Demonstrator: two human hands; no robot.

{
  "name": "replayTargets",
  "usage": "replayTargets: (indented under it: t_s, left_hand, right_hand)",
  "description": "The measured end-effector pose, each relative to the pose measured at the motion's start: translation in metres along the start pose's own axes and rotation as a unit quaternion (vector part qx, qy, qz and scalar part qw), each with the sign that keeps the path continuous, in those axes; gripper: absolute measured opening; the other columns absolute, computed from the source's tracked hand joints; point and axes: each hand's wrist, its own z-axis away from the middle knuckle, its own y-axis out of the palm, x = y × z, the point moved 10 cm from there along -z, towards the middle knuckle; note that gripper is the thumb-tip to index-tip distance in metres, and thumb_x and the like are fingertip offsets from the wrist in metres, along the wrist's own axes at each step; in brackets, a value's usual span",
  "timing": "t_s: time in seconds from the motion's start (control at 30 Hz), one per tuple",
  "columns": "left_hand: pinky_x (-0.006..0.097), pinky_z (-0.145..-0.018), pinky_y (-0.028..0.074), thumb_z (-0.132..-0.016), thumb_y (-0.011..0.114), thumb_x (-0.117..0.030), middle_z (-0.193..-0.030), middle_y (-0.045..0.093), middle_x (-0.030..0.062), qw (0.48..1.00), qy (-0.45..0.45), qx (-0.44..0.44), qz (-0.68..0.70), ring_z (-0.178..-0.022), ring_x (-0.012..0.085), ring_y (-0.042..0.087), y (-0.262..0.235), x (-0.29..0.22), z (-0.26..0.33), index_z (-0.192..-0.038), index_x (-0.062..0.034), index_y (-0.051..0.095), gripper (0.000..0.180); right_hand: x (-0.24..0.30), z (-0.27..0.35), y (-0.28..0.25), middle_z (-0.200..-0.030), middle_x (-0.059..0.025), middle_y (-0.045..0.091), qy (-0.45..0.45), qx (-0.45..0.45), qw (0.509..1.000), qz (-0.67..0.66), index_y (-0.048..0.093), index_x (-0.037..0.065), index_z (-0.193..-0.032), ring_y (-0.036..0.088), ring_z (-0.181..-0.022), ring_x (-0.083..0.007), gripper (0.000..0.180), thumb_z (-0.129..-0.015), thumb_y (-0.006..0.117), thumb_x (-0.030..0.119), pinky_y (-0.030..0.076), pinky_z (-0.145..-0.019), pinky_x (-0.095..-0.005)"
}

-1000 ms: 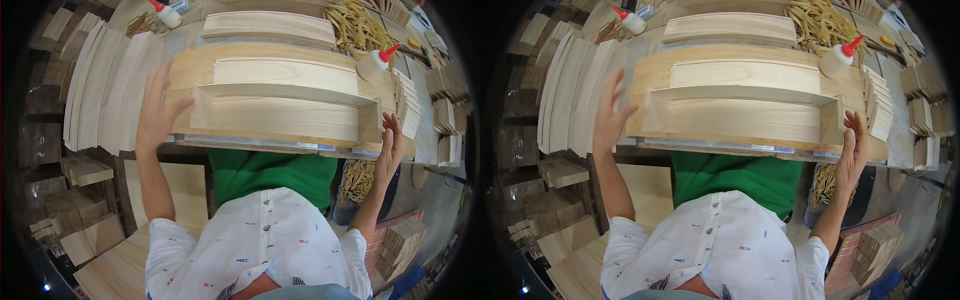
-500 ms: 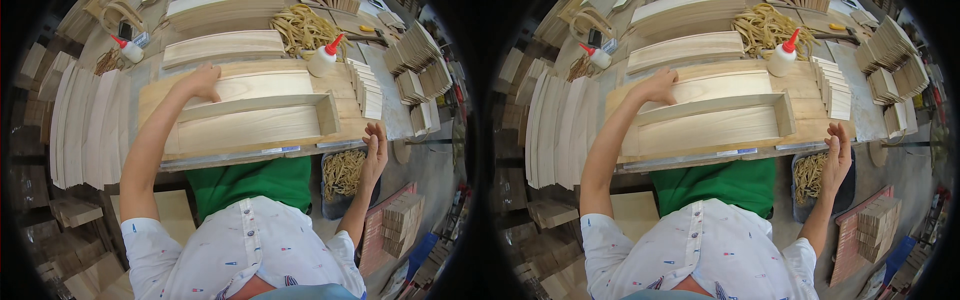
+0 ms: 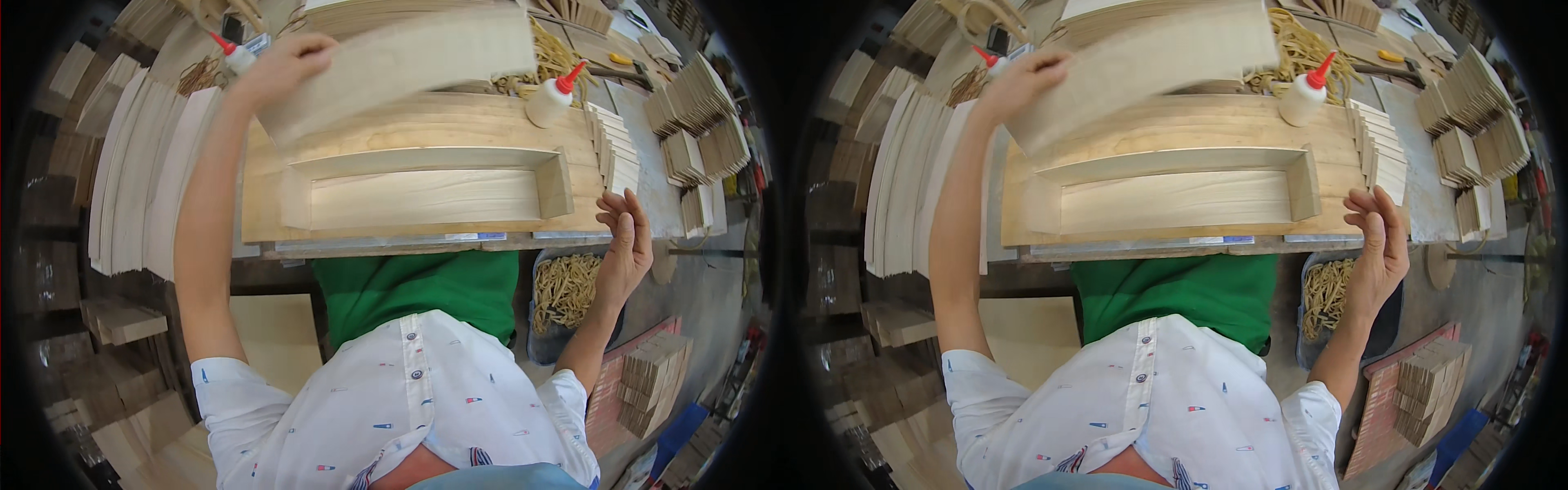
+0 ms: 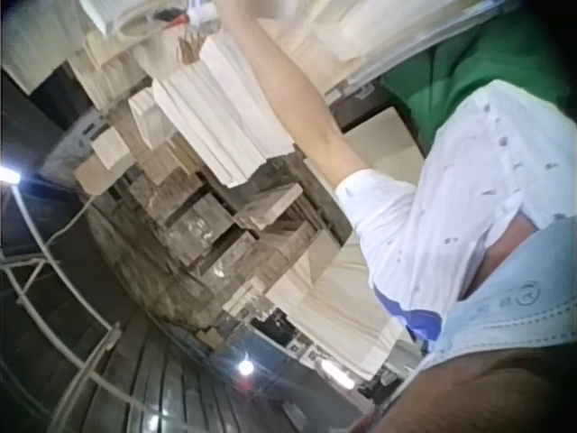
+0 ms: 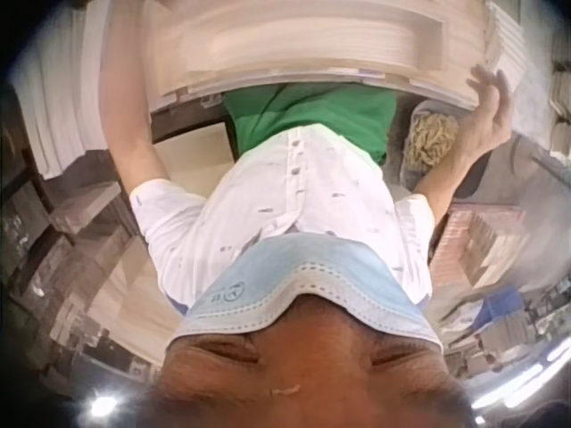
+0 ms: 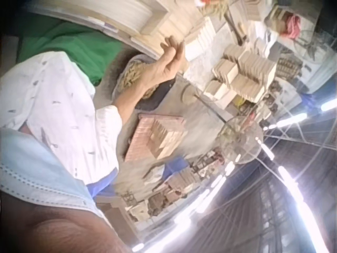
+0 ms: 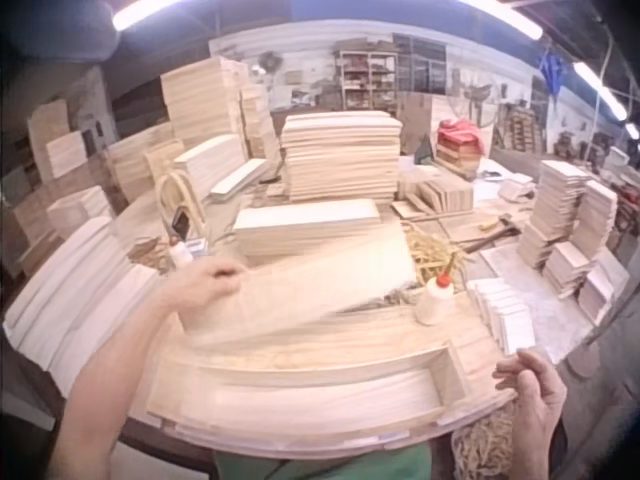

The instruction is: Assembling wooden boxes by applying glue to the edges of wooden panels and fitting them into a rectangular frame.

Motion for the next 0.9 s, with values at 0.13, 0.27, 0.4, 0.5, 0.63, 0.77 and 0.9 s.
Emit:
replayTargets:
  t_s: [0.13,0.27,0.4,0.5,0.63,0.77,0.9]
  left_hand:
    - [0.024,-0.091,0.045,-0.097,0.055,-0.018,-0.111,0.063,0.0024,0.956,-0.029,-0.113,0.268,-0.103,0.0089,0.058,-0.040,-0.013,0.040,-0.121,-0.0018,0.059,0.029]
    - [0.028,-0.092,0.047,-0.097,0.054,-0.013,-0.111,0.064,0.0038,0.810,0.088,-0.094,0.572,-0.102,0.0120,0.060,-0.015,-0.038,0.053,-0.122,-0.0029,0.058,0.027]
    - [0.038,-0.101,0.046,-0.098,0.051,-0.012,-0.116,0.061,0.0070,0.645,0.199,-0.106,0.730,-0.111,0.0173,0.058,0.027,-0.074,0.068,-0.126,-0.0013,0.053,0.029]
    - [0.041,-0.101,0.045,-0.098,0.051,-0.014,-0.118,0.061,0.0091,0.511,0.264,-0.043,0.817,-0.111,0.0217,0.057,0.055,-0.083,0.067,-0.127,-0.0006,0.052,0.031]
    - [0.040,-0.098,0.047,-0.098,0.052,-0.014,-0.116,0.061,0.0090,0.714,0.133,-0.166,0.667,-0.108,0.0239,0.058,0.087,-0.072,0.094,-0.127,-0.0009,0.054,0.032]
    - [0.043,-0.093,0.046,-0.085,0.066,-0.016,-0.119,0.060,0.0105,0.962,0.238,-0.116,0.065,-0.112,0.0273,0.056,0.118,-0.156,0.176,-0.116,-0.0058,0.065,0.033]
    - [0.043,-0.101,0.038,-0.067,0.077,-0.023,-0.133,0.054,0.0108,0.921,0.280,-0.186,-0.199,-0.125,0.0290,0.046,0.074,-0.191,0.188,-0.118,-0.0122,0.066,0.053]
  right_hand:
    - [0.029,-0.006,0.083,-0.116,-0.0171,0.065,-0.018,0.137,0.988,-0.064,0.053,-0.005,-0.128,0.062,-0.107,-0.0230,0.036,-0.095,0.054,0.010,0.049,-0.089,-0.0323]
    - [0.054,-0.008,0.184,-0.136,-0.0184,0.051,-0.025,0.366,0.904,-0.220,0.037,-0.003,-0.142,0.048,-0.128,-0.0269,0.073,-0.082,0.071,0.021,0.037,-0.106,-0.0385]
    - [0.063,0.014,0.244,-0.147,-0.0184,0.038,0.018,0.517,0.811,-0.273,0.023,-0.001,-0.150,0.035,-0.138,-0.0286,0.102,-0.071,0.081,0.029,0.028,-0.113,-0.0412]
    - [0.052,0.026,0.254,-0.147,-0.0184,0.038,0.064,0.566,0.786,-0.241,0.021,-0.001,-0.150,0.038,-0.136,-0.0279,0.111,-0.066,0.084,0.035,0.027,-0.114,-0.0416]
    - [0.040,0.011,0.222,-0.143,-0.0180,0.044,0.039,0.540,0.833,-0.113,0.027,0.001,-0.149,0.044,-0.131,-0.0273,0.110,-0.063,0.084,0.038,0.029,-0.112,-0.0409]
    - [0.042,-0.024,0.166,-0.137,-0.0168,0.051,-0.086,0.478,0.863,0.140,0.036,0.003,-0.145,0.047,-0.128,-0.0282,0.105,-0.059,0.083,0.037,0.032,-0.110,-0.0392]
    - [0.043,-0.020,0.143,-0.139,-0.0172,0.047,-0.112,0.488,0.835,0.228,0.040,0.004,-0.143,0.044,-0.130,-0.0308,0.100,-0.056,0.083,0.028,0.033,-0.110,-0.0397]
